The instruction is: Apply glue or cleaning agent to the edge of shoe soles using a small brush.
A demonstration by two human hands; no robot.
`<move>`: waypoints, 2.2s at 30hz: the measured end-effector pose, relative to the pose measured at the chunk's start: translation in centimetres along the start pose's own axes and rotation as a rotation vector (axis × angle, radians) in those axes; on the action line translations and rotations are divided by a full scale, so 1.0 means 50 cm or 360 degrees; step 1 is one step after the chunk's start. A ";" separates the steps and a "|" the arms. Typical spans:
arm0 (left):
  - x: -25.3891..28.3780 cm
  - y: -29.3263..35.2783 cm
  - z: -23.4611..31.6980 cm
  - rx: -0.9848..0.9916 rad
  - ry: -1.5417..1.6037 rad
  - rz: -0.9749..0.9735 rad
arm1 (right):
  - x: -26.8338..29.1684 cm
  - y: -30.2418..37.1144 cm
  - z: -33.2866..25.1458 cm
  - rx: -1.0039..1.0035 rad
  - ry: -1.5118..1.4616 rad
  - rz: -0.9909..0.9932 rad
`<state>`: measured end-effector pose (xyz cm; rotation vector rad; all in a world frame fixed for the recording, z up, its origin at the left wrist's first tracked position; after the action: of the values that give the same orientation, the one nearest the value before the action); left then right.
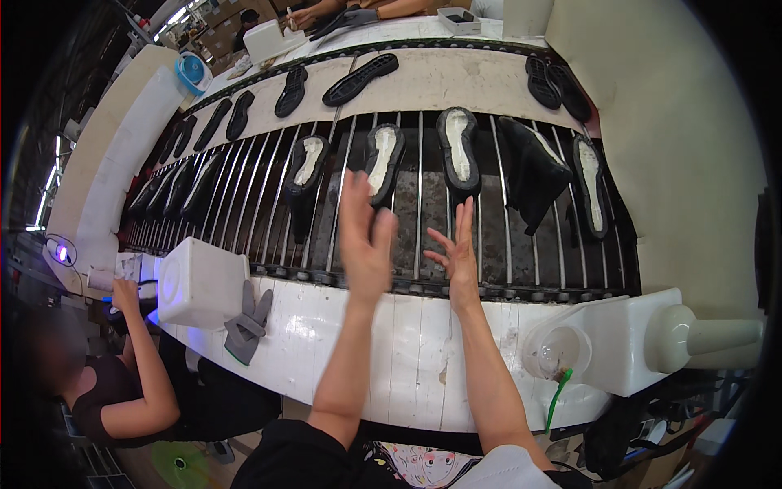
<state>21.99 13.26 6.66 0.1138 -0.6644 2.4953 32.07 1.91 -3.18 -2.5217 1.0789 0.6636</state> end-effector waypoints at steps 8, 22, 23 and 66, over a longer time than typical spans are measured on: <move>0.021 -0.322 -0.369 0.0880 -0.0033 -0.0084 | -0.002 0.001 0.010 -0.0038 0.0039 -0.0025; -0.130 -0.327 -0.432 0.0937 0.0633 -0.0757 | 0.028 -0.005 0.011 -0.0087 0.0096 -0.0007; -0.123 -0.289 -0.418 0.1008 0.0690 -0.0705 | 0.023 -0.003 0.010 -0.0088 0.0089 -0.0008; 0.208 0.416 0.229 -0.0649 -0.1014 -0.0048 | 0.224 0.513 -0.413 -0.0074 0.1748 0.0594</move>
<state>1.48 -2.29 9.87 0.7738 -1.3951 2.2245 25.87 -31.17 5.58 -2.7146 1.8731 -0.7761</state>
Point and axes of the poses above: each hand's wrist, its own y-axis away from the middle knuckle, its own x-axis out of the back of the hand, z = x × y, the point moved 10 cm from there along -y, towards the middle knuckle, and after that the axes turned 14 degrees about -y, right-handed, at the moved point
